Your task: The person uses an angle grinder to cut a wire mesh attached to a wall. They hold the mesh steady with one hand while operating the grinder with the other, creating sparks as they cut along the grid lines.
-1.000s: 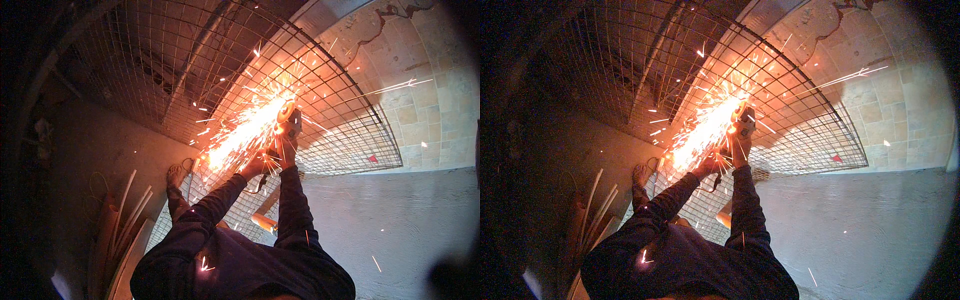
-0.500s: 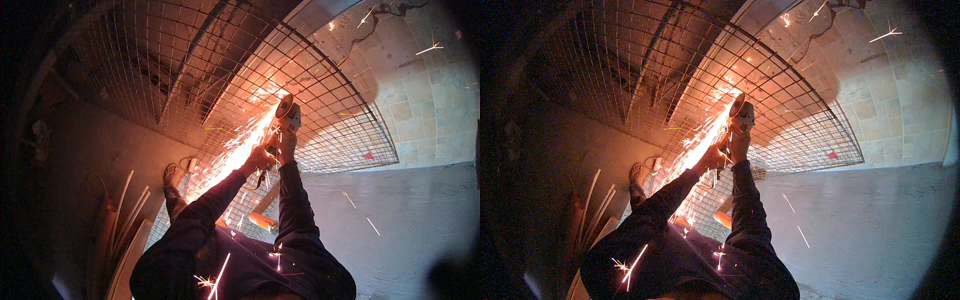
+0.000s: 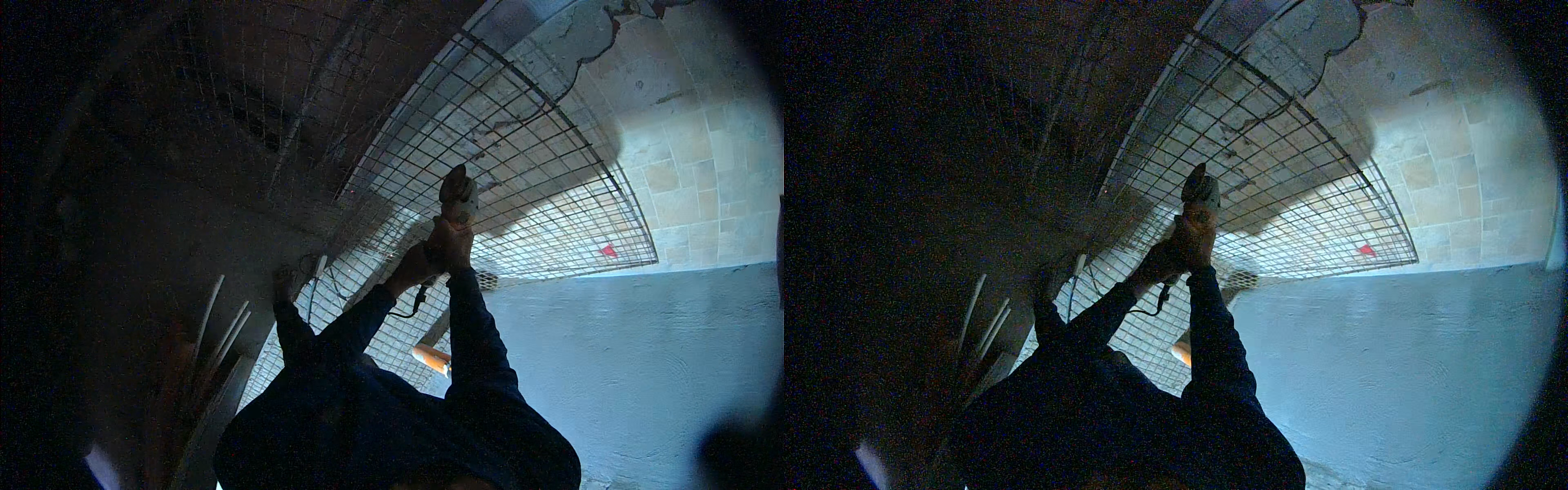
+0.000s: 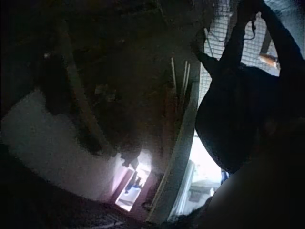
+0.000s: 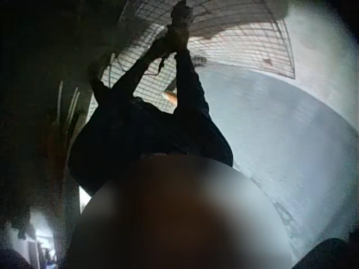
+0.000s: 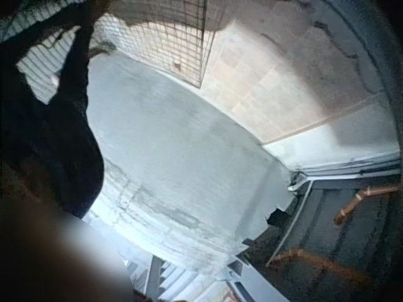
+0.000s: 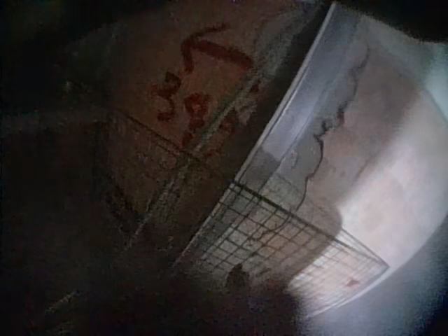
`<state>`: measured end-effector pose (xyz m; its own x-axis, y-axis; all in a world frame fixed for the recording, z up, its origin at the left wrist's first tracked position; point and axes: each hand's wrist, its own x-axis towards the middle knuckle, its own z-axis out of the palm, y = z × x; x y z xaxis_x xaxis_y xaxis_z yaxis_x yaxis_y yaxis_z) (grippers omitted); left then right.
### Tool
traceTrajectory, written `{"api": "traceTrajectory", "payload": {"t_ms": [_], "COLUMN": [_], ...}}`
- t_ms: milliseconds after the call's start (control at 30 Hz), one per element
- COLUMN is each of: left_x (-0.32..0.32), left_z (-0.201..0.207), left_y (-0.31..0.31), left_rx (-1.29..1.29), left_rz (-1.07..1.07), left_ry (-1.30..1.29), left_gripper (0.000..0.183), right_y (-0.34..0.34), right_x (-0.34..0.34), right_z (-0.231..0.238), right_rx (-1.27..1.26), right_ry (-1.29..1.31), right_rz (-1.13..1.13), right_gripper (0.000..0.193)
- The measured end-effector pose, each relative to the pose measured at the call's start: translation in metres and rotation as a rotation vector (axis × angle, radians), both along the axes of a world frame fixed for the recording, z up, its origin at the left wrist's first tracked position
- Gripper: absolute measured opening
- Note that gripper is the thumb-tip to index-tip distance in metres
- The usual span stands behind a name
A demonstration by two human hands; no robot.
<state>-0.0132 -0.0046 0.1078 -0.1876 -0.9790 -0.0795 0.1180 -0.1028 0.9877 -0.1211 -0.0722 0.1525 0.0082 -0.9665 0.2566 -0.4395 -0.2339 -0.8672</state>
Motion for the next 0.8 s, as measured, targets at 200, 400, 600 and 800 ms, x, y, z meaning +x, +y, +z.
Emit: {"api": "traceTrajectory", "payload": {"t_ms": [200,400,600,800], "left_x": [0.007,0.003,-0.002,0.05], "left_z": [0.028,0.058,0.071,0.091], "left_y": [0.025,0.056,0.073,0.064], "left_rx": [0.138,0.045,-0.012,0.053], "left_rz": [-0.113,-0.112,-0.244,-0.506], "left_ry": [-0.023,-0.072,-0.437,-0.483], "left_gripper": [0.052,0.063,0.079,0.075], "right_y": [0.036,0.082,0.106,0.138], "right_x": [0.001,-0.003,-0.032,-0.073], "right_z": [0.033,0.072,0.058,0.039], "right_rx": [0.163,0.277,0.346,0.268], "right_ry": [-0.149,-0.5,-0.649,-0.647], "right_rz": [-0.081,-0.154,-0.168,-0.263], "right_gripper": [0.034,0.028,0.021,0.019]}}
